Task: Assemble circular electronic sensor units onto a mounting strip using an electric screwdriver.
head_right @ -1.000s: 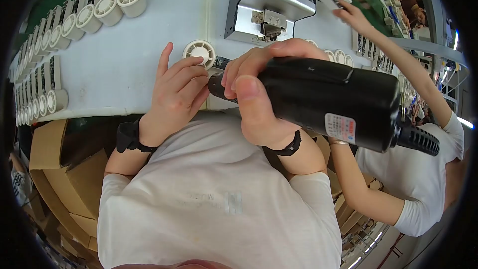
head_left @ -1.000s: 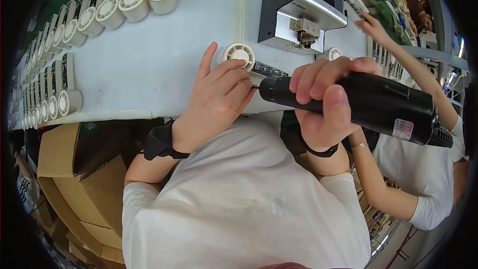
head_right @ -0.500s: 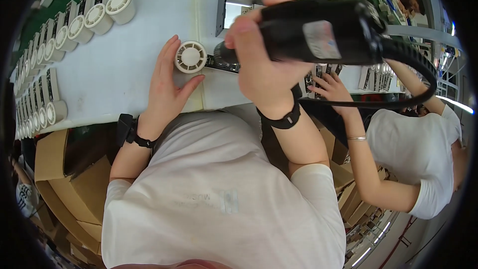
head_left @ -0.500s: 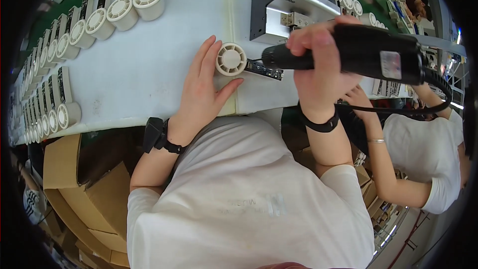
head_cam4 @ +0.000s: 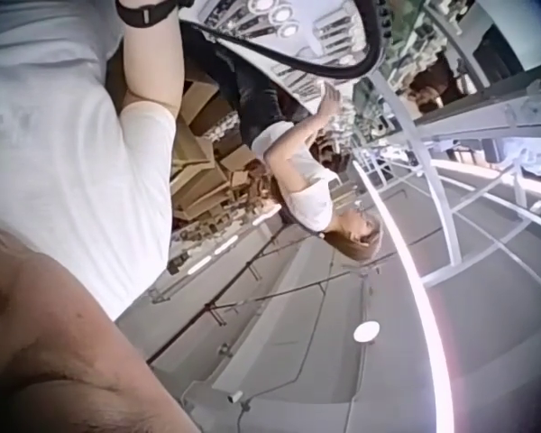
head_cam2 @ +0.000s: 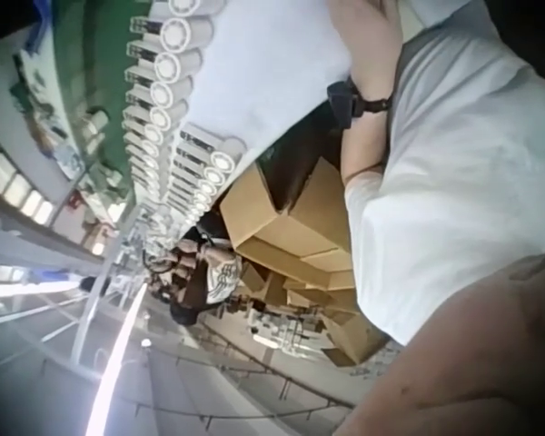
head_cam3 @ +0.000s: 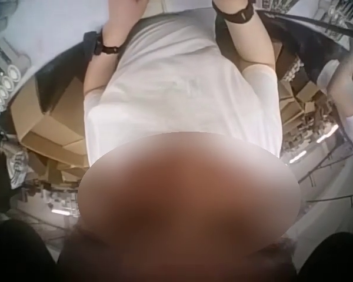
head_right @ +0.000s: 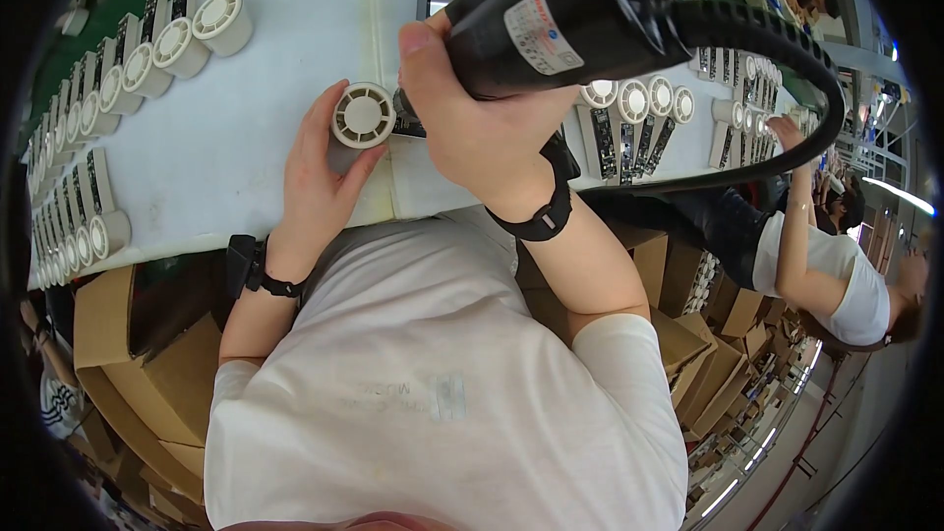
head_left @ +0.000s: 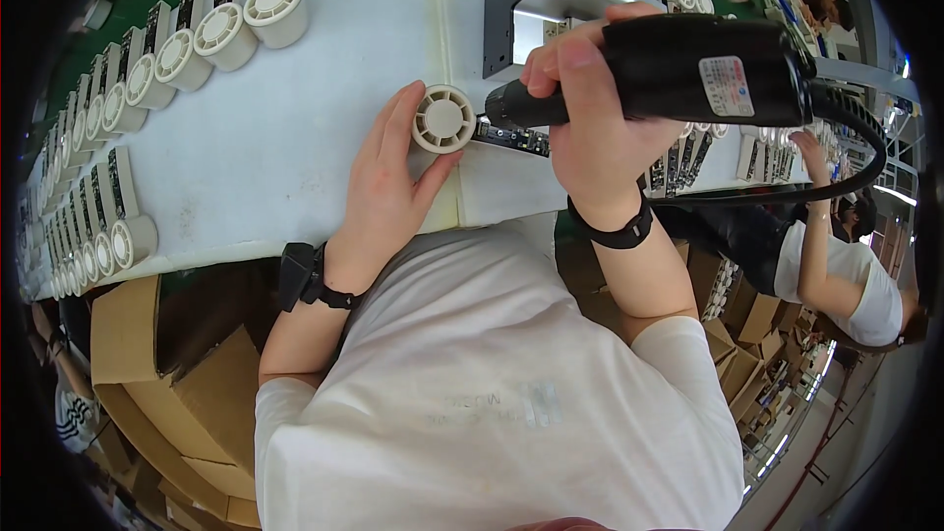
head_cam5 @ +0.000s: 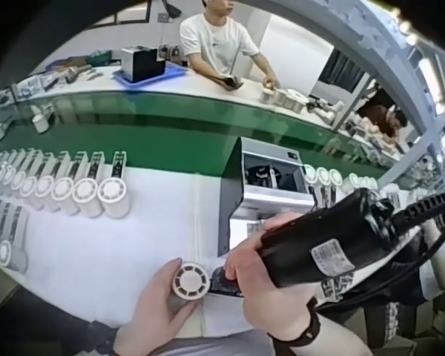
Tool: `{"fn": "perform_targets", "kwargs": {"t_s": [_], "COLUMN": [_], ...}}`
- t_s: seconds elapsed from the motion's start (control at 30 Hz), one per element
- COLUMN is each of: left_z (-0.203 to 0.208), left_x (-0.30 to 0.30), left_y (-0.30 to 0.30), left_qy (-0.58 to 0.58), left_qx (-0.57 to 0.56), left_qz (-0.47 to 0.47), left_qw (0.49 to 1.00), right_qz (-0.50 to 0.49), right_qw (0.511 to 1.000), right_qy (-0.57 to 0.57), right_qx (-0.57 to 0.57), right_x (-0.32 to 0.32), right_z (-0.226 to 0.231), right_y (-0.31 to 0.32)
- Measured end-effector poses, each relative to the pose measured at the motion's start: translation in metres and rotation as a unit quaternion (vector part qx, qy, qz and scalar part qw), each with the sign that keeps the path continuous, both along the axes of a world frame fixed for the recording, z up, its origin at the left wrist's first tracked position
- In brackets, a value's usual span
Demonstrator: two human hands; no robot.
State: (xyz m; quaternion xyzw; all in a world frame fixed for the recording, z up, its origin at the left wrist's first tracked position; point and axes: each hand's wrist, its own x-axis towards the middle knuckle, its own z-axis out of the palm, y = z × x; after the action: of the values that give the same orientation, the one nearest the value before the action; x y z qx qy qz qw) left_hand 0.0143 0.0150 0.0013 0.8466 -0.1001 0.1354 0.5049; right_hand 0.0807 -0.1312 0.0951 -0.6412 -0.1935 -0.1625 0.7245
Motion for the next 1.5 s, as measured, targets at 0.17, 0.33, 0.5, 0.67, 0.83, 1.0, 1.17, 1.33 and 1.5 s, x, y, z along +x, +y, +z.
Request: {"fn": "perform_targets", "kwargs": {"t_s": [0.17,0.33,0.5,0.67,0.83,1.0,1.17,1.33,1.5], "left_z": [0.000,-0.001,0.000,-0.001,-0.002,-0.001,-0.001,-0.002,-0.001], "left_x": [0.000,0.000,0.001,0.001,-0.001,-0.002,-0.002,-0.002,0.000], "left_y": [0.000,-0.001,-0.003,-0.005,-0.005,-0.005,-0.006,-0.005,-0.005], "left_qy": [-0.002,0.003,0.001,-0.007,-0.038,-0.043,-0.043,-0.034,-0.030], "left_qx": [0.002,0.003,0.013,0.020,0.050,0.049,0.047,0.045,0.031], "left_qz": [0.005,0.008,0.008,0.014,0.002,-0.002,-0.005,-0.003,-0.010], "left_qw": [1.000,1.000,1.000,1.000,0.998,0.998,0.998,0.998,0.999], "right_qz": [0.022,0.013,0.008,0.037,-0.108,-0.104,-0.109,-0.122,-0.060], "right_qw": [0.996,0.995,0.996,0.988,0.992,0.986,0.991,0.992,0.998], "right_qy": [-0.049,-0.053,-0.050,-0.040,-0.064,-0.113,-0.074,0.021,-0.017], "right_qx": [-0.066,-0.086,-0.067,-0.143,-0.004,0.069,-0.012,-0.013,0.022], "right_x": [0.004,0.003,0.006,0.003,0.018,0.036,0.041,0.033,0.017], "right_z": [-0.006,-0.007,-0.011,0.002,0.038,0.039,0.026,0.037,0.025], "right_y": [-0.001,0.002,0.000,-0.008,-0.049,-0.053,-0.051,-0.036,-0.052]}}
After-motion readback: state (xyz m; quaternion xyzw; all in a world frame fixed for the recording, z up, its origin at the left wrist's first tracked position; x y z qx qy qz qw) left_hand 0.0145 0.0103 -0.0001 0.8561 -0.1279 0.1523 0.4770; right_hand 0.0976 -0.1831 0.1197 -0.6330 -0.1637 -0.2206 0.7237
